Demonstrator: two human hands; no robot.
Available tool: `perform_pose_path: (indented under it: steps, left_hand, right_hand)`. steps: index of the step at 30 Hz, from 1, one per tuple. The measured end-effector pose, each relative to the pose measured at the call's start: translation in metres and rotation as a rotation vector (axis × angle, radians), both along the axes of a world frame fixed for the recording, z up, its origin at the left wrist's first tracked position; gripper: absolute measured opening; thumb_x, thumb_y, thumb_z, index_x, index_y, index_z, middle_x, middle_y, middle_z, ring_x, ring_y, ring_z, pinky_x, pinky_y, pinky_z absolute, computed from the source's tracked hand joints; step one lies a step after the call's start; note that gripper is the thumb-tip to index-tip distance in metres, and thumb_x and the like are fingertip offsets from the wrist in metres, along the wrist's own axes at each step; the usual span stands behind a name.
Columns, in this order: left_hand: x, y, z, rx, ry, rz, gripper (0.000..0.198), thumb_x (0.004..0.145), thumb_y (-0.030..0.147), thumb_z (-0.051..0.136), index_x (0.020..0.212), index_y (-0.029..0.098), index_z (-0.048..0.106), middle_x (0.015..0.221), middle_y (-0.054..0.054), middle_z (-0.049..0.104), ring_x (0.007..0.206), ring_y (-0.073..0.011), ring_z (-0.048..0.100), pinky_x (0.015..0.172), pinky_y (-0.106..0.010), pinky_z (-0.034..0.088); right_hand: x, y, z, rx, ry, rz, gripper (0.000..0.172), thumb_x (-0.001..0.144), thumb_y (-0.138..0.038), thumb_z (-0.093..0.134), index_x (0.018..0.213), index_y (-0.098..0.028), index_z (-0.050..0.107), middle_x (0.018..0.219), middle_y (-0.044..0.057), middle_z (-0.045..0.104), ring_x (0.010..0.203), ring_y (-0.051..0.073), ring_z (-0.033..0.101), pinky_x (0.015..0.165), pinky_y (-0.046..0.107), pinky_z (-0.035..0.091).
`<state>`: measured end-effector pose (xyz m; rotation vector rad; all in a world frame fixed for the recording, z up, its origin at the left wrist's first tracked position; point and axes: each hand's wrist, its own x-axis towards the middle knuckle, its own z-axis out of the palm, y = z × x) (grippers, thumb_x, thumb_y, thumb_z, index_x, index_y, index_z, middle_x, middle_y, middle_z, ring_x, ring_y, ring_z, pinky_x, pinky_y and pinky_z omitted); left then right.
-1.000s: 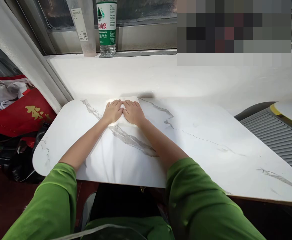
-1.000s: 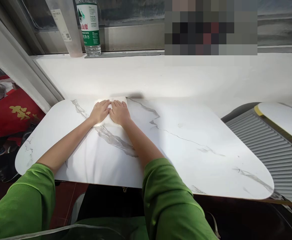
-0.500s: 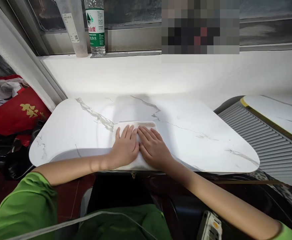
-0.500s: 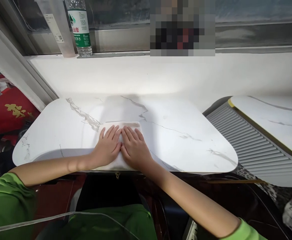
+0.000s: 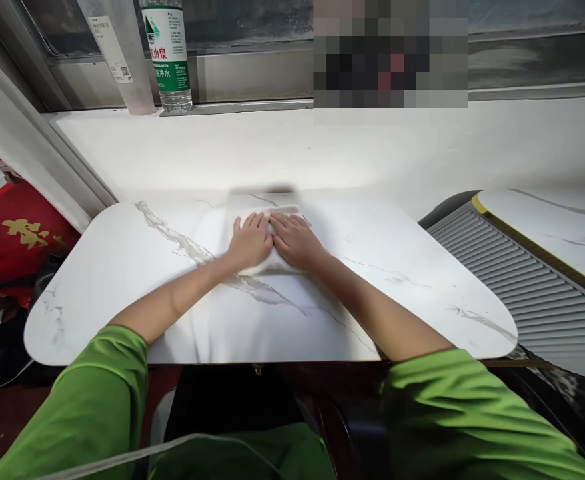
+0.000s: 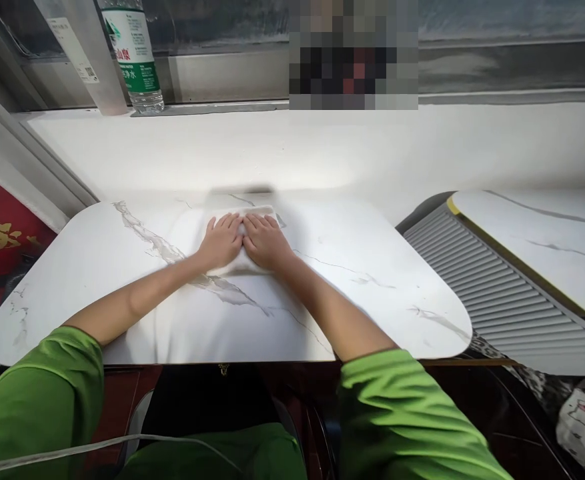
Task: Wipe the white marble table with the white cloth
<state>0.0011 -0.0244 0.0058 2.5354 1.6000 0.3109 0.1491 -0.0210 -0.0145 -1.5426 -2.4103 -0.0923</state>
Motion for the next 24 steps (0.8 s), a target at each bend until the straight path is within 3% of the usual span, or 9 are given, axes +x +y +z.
perform_pose_path:
  steps: [5,8,11,15,18,24]
  left_hand:
    - [0.003,0.056,0.002,0.014,-0.035,-0.005,0.049,0.098,0.02,0.031,0.146,0.014,0.043,0.158,-0.01,0.04,0.148,-0.0212,0.031,0.123,-0.048,0.017]
    - [0.005,0.067,0.003,0.003,-0.049,0.019,0.05,0.098,0.019,0.029,0.146,0.015,0.043,0.157,-0.009,0.041,0.147,-0.02,0.031,0.124,-0.047,0.017]
    - [0.007,0.064,0.004,0.001,-0.048,0.033,0.05,0.099,0.02,0.028,0.147,0.015,0.041,0.159,-0.008,0.037,0.149,-0.0197,0.029,0.124,-0.046,0.015]
    - [0.006,0.046,0.004,0.006,-0.018,0.037,0.051,0.1,0.02,0.027,0.148,0.014,0.04,0.16,-0.009,0.036,0.149,-0.0212,0.028,0.124,-0.047,0.015]
    - [0.006,0.021,0.002,0.023,-0.001,0.011,0.05,0.1,0.021,0.028,0.148,0.014,0.04,0.16,-0.01,0.035,0.149,-0.0224,0.028,0.124,-0.049,0.016]
    - [0.027,-0.06,0.001,-0.01,-0.009,-0.016,0.053,0.099,0.023,0.029,0.15,0.011,0.038,0.16,-0.012,0.035,0.15,-0.0257,0.027,0.124,-0.053,0.015]
  right_hand:
    - [-0.001,0.057,-0.001,-0.025,0.044,-0.055,0.055,0.094,-0.021,0.027,0.143,-0.007,0.048,0.15,0.015,0.05,0.14,0.027,0.043,0.117,0.046,0.027]
    - [-0.002,0.07,0.0,-0.037,0.052,-0.089,0.055,0.095,-0.021,0.027,0.144,-0.006,0.048,0.151,0.014,0.049,0.141,0.026,0.042,0.118,0.046,0.027]
    - [-0.003,0.069,0.001,-0.045,0.041,-0.106,0.056,0.096,-0.021,0.026,0.145,-0.006,0.046,0.153,0.014,0.047,0.142,0.025,0.04,0.118,0.045,0.026]
    - [-0.001,0.052,0.002,-0.048,0.05,-0.086,0.055,0.096,-0.022,0.025,0.145,-0.007,0.047,0.153,0.014,0.047,0.142,0.025,0.04,0.118,0.046,0.026]
    - [0.002,0.023,0.002,-0.029,0.037,-0.062,0.055,0.096,-0.021,0.026,0.143,-0.006,0.048,0.152,0.015,0.048,0.142,0.026,0.041,0.118,0.046,0.027]
    - [0.026,-0.067,0.002,0.015,-0.019,-0.009,0.056,0.094,-0.021,0.028,0.143,-0.005,0.048,0.15,0.017,0.049,0.141,0.027,0.042,0.117,0.047,0.03]
